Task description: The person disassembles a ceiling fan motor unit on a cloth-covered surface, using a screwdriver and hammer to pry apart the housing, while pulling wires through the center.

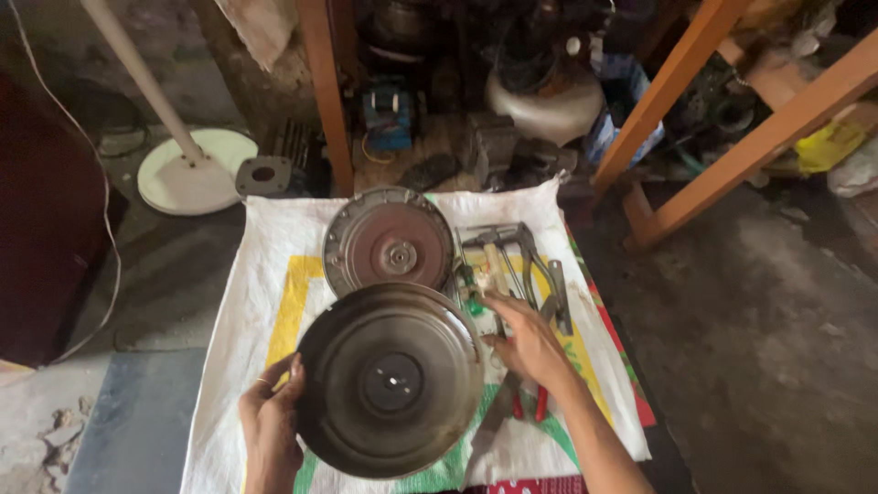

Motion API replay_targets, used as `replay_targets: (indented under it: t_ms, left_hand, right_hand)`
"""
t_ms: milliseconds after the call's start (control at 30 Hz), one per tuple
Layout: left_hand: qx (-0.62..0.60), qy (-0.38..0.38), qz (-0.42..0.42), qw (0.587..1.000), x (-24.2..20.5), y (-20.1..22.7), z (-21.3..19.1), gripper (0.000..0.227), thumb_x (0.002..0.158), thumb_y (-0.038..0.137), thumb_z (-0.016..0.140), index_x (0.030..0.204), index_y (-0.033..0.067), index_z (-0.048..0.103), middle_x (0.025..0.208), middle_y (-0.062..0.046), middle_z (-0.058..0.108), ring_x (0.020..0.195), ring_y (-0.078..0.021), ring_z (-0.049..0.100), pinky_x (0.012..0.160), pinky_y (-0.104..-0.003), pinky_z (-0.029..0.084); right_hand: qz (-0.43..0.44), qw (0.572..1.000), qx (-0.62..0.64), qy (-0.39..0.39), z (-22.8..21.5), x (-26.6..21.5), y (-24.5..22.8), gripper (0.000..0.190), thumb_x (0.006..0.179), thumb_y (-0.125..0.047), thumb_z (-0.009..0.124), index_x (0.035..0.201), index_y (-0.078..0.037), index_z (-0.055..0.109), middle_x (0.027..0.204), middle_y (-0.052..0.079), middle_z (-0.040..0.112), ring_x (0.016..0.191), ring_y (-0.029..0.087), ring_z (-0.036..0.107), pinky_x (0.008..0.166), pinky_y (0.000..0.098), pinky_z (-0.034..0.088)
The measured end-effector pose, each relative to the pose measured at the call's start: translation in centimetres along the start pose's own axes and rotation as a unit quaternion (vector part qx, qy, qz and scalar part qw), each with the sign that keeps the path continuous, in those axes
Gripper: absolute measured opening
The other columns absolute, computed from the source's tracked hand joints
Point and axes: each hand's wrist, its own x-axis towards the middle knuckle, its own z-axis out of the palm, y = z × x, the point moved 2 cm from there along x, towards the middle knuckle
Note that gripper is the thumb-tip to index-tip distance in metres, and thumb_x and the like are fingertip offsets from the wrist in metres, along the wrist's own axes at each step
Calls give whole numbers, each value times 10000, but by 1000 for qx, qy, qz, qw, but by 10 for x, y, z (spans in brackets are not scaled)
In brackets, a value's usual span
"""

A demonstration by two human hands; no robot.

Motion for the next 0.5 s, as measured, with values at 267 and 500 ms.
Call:
replay_targets:
  t_ms: [267,500]
  left_hand:
    - [-136,-188,-239,943,27,-2,65,554,966,386,602,1308,-50,627,1091,-165,743,935,-287,704,874,-429,555]
    - [-180,-167,-177,953,-14,45,125,986,893,770,272,1564,51,341,1508,-199,561,1367,-303,545,1168,-456,352]
  right_hand:
    - [-150,881,449,18,-9,18,-17,784,954,-330,750,1581,-99,339,1643,132,429,1514,235,427,1255,391,324]
    - [-28,820,527,223,23,62,22,567,1090,-421,467,1521,-55,425,1480,153,503,1379,226,481,1177,395,388]
